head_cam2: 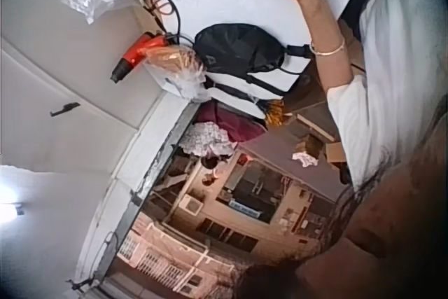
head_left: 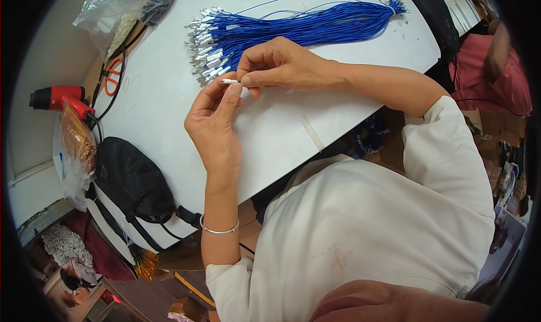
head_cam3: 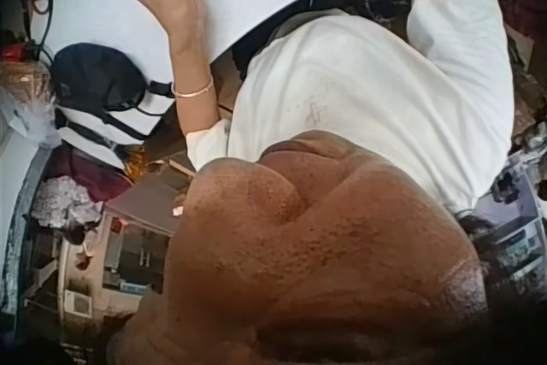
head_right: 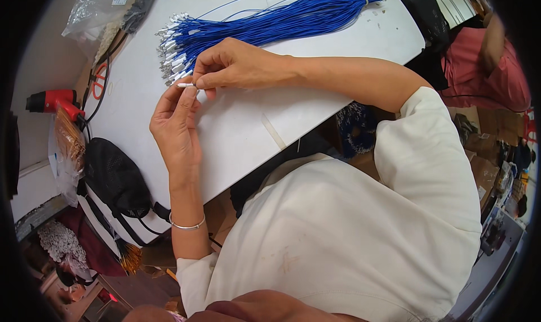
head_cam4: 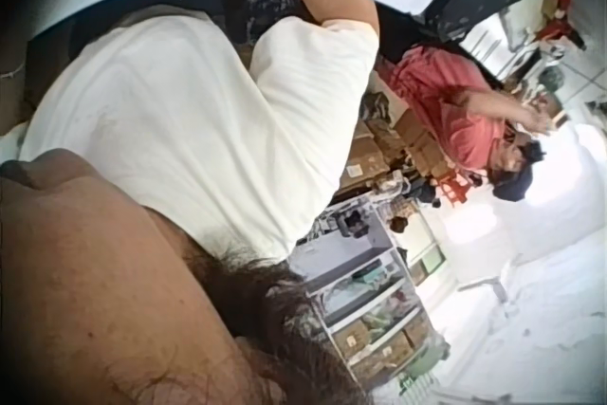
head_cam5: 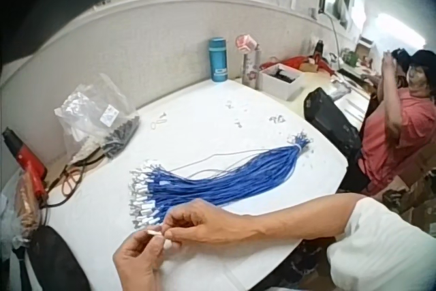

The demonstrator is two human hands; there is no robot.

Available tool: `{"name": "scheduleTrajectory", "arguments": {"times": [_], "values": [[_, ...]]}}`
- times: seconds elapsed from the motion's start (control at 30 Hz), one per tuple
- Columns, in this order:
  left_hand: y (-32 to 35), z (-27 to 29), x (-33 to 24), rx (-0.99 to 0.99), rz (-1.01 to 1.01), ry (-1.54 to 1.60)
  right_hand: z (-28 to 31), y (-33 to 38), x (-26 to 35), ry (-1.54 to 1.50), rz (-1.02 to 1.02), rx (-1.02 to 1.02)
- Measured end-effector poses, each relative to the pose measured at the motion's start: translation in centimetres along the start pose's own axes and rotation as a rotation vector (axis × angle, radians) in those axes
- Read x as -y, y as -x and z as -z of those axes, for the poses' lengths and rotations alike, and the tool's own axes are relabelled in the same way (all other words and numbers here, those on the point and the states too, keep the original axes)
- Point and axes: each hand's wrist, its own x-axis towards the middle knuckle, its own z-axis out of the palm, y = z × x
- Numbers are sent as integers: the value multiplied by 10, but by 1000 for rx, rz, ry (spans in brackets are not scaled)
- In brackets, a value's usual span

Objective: The person is manually connecting wires to white connectors to assemble a blue wire harness.

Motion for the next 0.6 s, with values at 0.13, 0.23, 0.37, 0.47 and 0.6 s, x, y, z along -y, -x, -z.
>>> {"name": "scheduleTrajectory", "arguments": {"times": [0.13,0.23,0.37,0.47,0.6], "values": [[12,-9,11,-110,8,114,-4,5,11,-6,-102,33],[12,-15,16,-141,-7,197,-2,3,12,12,-83,30],[17,-19,23,-155,-7,317,-8,6,-5,30,40,8],[18,-18,28,-161,-71,318,-12,7,-12,-73,74,13],[16,-20,31,-176,-94,330,-14,9,-13,-43,108,-8]]}}
